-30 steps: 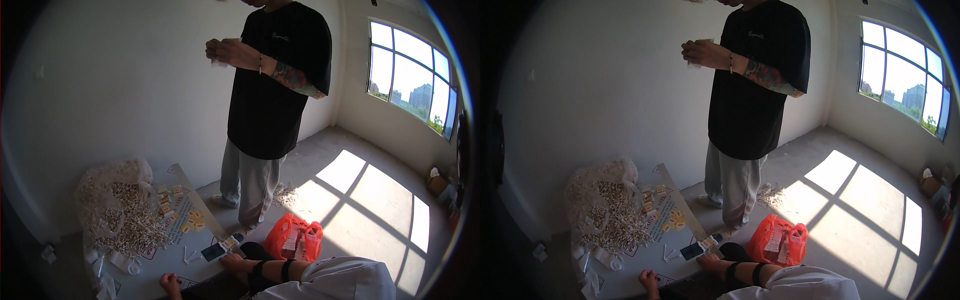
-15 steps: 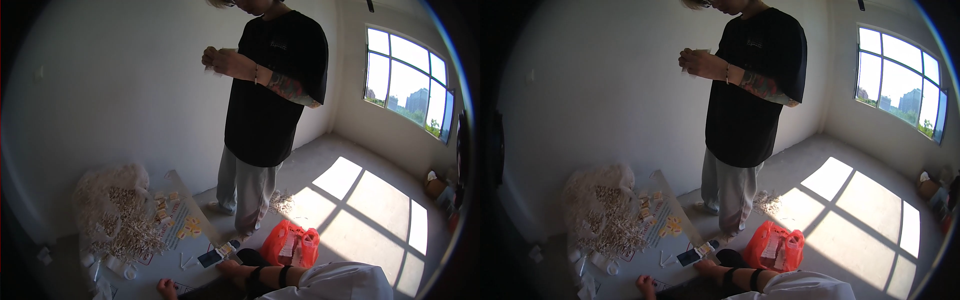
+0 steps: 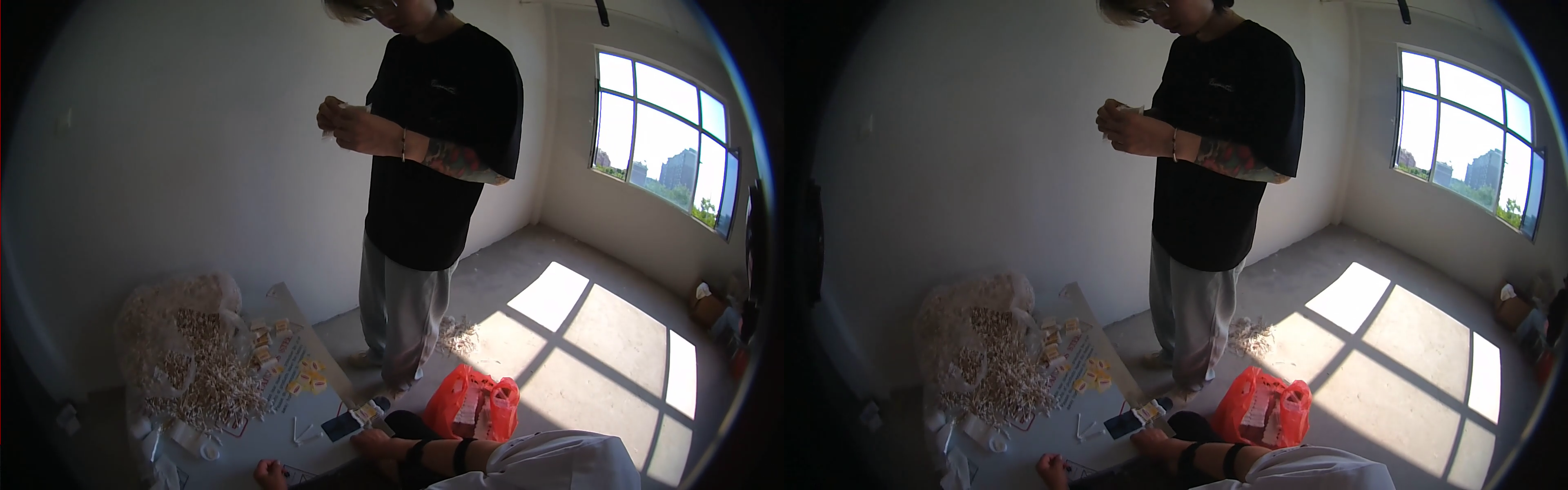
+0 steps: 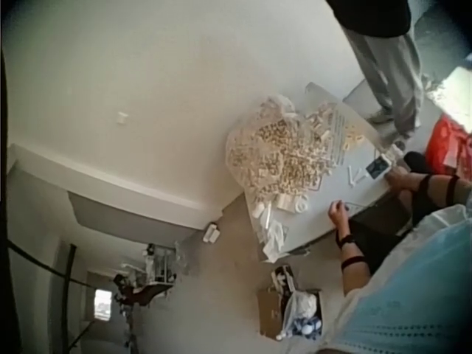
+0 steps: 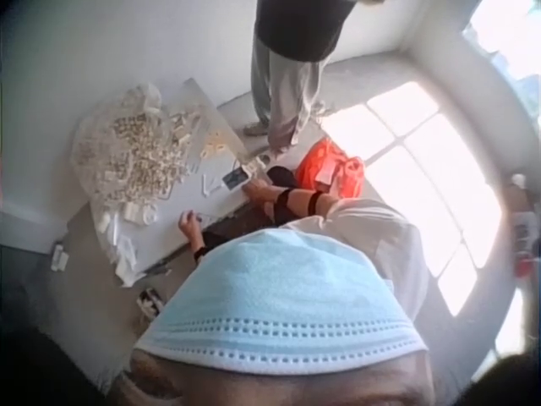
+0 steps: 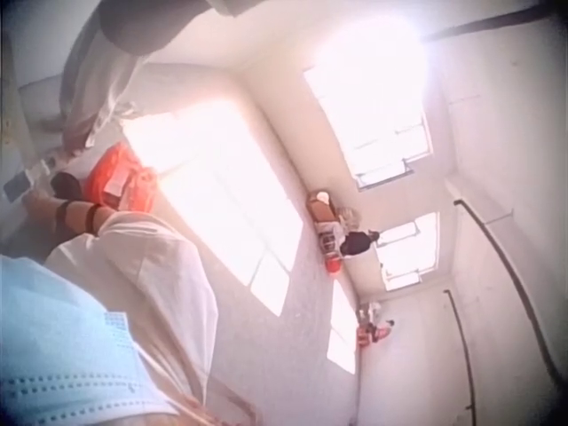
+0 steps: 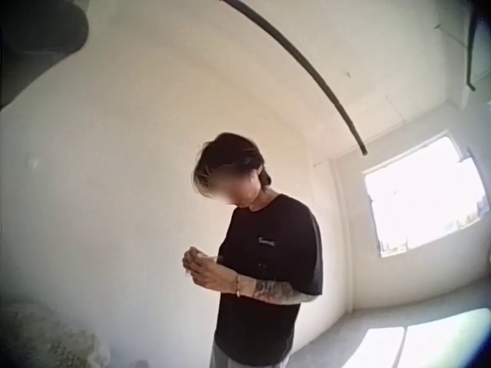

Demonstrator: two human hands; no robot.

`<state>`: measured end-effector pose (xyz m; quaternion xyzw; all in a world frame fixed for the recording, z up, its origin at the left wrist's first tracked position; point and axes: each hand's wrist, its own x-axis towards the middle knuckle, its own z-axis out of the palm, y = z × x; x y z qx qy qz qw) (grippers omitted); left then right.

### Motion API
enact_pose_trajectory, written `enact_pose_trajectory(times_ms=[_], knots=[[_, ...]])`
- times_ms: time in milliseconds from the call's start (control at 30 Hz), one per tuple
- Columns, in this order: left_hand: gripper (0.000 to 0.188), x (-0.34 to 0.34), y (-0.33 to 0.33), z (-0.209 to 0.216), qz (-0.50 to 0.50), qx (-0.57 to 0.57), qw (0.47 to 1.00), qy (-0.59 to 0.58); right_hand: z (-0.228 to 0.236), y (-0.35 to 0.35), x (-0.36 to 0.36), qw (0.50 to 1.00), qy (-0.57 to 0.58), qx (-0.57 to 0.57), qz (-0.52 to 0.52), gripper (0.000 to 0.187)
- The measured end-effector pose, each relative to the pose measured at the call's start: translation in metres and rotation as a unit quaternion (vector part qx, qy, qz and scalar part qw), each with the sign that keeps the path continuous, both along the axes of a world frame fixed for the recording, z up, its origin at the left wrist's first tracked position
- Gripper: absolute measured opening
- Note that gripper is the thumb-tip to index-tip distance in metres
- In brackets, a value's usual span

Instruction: Organizing and packaging cotton swabs into plastic sleeves.

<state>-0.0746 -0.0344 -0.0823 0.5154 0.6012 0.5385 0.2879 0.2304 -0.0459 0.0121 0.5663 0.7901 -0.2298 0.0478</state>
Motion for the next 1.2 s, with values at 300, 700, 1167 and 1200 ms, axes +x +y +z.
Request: enact_pose_trajectory(times_ms=[300,700,1167,1200], knots=[[0.006,0.013,-0.002,0.035,-0.001,-0.064,0.99,-0.123,0.014,0.0,0.0,0.999,0.012,0.007,-0.033,0.028],[0.004,0.015,-0.014,0.05,-0.003,-0.097,0.988,-0.117,0.015,-0.008,0.008,0.999,0.038,0.014,-0.031,0.031],[0.004,0.025,-0.017,0.046,0.083,-0.059,0.995,0.016,0.016,-0.003,-0.001,0.984,0.146,-0.004,-0.097,0.023],[0.004,0.033,-0.017,0.048,0.082,-0.066,0.994,0.02,0.01,-0.004,0.0,0.967,0.223,0.102,-0.069,0.021]])
